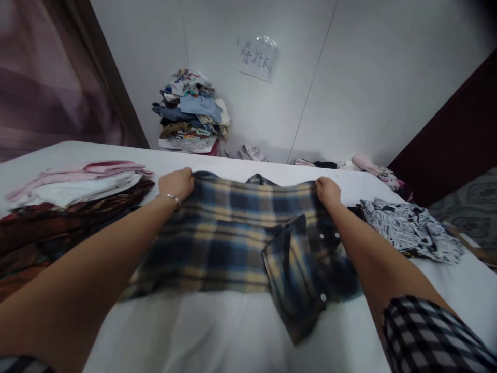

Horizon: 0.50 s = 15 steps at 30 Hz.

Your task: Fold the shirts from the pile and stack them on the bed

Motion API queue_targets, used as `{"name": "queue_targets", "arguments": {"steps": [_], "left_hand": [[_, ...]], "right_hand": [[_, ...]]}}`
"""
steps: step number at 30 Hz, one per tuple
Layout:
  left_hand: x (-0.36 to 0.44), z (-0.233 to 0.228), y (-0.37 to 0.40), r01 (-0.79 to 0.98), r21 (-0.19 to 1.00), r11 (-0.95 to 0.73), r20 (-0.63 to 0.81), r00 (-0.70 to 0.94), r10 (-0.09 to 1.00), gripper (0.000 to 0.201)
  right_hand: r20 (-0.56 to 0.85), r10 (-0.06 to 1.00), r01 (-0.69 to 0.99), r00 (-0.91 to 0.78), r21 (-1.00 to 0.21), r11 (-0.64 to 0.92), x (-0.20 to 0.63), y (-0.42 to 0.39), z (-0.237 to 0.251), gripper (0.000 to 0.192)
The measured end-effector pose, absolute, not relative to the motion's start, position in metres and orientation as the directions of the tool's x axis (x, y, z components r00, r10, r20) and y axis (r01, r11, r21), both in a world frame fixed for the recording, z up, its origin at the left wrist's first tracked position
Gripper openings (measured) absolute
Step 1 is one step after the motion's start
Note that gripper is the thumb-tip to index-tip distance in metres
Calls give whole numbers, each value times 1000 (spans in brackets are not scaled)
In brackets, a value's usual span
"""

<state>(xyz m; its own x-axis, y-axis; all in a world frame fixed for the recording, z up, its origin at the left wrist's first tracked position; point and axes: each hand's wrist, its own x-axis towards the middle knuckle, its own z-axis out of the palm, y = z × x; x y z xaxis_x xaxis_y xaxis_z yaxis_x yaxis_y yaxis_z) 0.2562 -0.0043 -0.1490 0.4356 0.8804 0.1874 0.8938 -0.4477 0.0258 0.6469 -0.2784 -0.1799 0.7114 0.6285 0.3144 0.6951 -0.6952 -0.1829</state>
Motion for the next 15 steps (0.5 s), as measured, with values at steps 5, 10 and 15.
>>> {"name": "queue_targets", "arguments": {"steps": [5, 10, 15], "left_hand": [[276, -152, 15, 905, 176, -388, 112, 373, 921, 56], [248, -188, -23, 744, 144, -652, 147, 636, 758, 53], [203, -206, -87, 572, 180, -800, 123, 794, 595, 50]], "right_hand": [[430, 502, 648, 751, -331, -686, 653, -254, -169, 40], [287, 682, 719, 673, -469, -513, 609, -288, -188, 36], [63, 799, 628, 598, -656, -418, 525, -349, -208, 48]]}}
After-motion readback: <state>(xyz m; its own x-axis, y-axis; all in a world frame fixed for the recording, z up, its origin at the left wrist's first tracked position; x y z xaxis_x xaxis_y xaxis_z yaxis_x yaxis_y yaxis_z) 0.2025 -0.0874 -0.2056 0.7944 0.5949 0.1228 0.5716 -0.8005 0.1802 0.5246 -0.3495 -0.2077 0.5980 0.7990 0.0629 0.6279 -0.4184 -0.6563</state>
